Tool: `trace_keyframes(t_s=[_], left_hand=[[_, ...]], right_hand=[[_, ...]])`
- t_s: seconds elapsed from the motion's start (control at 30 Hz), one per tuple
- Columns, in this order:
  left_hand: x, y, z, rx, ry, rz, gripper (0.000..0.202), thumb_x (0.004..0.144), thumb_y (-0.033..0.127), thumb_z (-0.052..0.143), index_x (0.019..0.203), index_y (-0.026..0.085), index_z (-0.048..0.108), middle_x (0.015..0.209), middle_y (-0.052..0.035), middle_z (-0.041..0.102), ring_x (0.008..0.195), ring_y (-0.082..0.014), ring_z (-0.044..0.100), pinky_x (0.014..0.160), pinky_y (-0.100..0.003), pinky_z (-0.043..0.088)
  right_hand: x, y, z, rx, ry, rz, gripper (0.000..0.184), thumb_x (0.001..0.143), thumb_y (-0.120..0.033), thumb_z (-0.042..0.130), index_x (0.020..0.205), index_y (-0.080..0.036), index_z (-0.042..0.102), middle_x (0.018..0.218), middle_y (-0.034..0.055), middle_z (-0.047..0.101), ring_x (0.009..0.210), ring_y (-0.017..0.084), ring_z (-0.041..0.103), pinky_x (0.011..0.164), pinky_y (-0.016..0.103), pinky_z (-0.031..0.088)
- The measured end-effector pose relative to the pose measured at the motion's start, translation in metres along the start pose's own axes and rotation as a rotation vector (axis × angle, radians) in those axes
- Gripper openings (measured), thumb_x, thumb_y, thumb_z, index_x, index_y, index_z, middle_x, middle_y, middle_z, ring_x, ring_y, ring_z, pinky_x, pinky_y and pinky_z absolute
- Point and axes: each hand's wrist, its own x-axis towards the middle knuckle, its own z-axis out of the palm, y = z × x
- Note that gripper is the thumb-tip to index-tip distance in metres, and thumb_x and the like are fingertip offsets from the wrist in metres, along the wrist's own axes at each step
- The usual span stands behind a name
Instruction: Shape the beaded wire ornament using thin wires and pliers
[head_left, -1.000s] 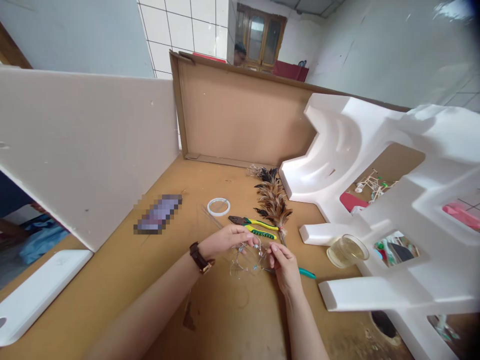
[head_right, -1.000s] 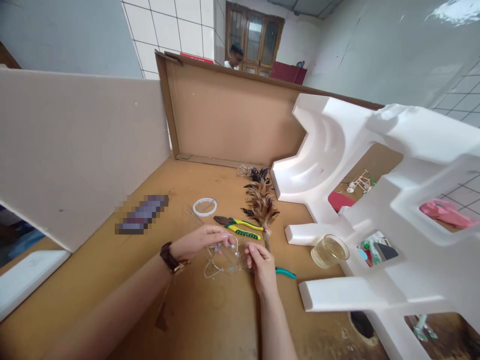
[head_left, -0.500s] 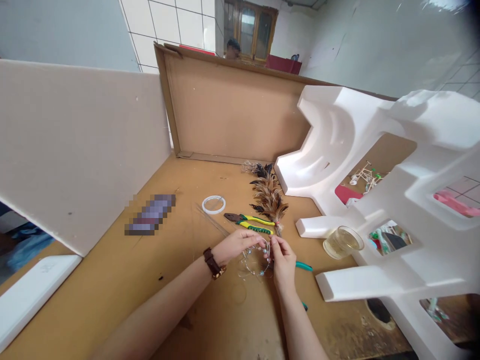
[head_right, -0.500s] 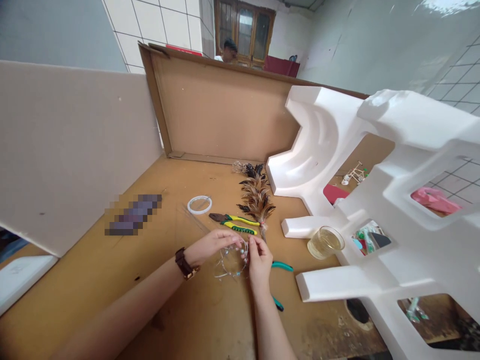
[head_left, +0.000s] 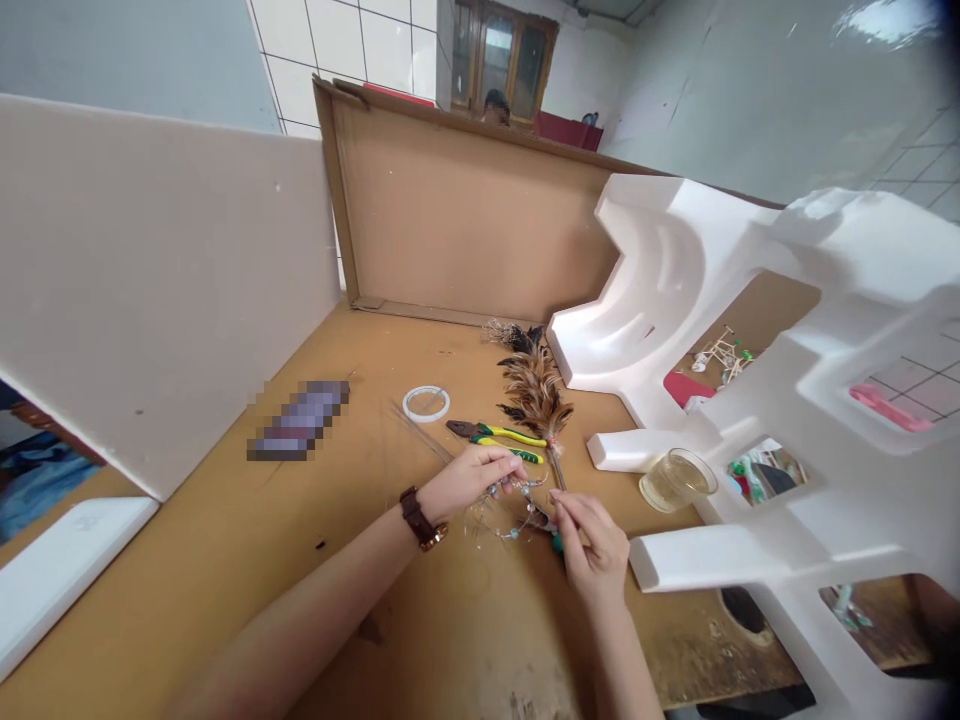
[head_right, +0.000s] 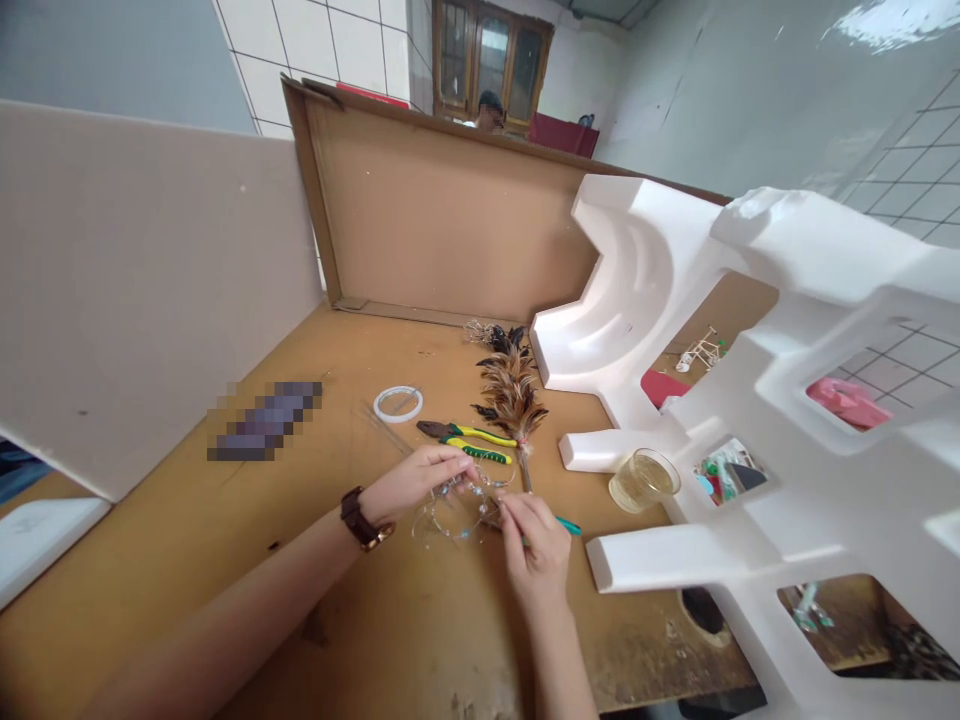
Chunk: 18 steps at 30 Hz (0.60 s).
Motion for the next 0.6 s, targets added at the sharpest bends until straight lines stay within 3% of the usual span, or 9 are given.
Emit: trace_keyframes(t_s=[0.13,0.6], left_hand=[[-0.0022,0.0025,0.0019,-0.003,0.003,0.015,0.033,0.080,0.043,0.052,0.077,0.011,0.063,0.071,-0.0018,0.059,0.059,-0.0083,0.050,0.056,-0.020,0.038],[-0.0036,0.0043,0.0021,-0.013,-0.023,0.010,0.036,0.080,0.046,0.049,0.074,0.012,0.057,0.064,0.0013,0.052,0.051,-0.0061,0.043,0.049,-0.019,0.033]], right_hand=[[-0.0025,-0.0056,-0.0011,-0.066,-0.064,-0.075,0.028,0.081,-0.006,0.051,0.102,-0.021,0.061,0.087,0.0060,0.064,0.075,0.014,0.060,0.067,0.025,0.048],[-0.0025,-0.0090,-0.0016,0.001,-0.192,-0.097,0.029,0.081,-0.006,0.050,0.102,-0.023,0.060,0.087,0.0051,0.064,0.076,0.014,0.059,0.065,0.025,0.048]])
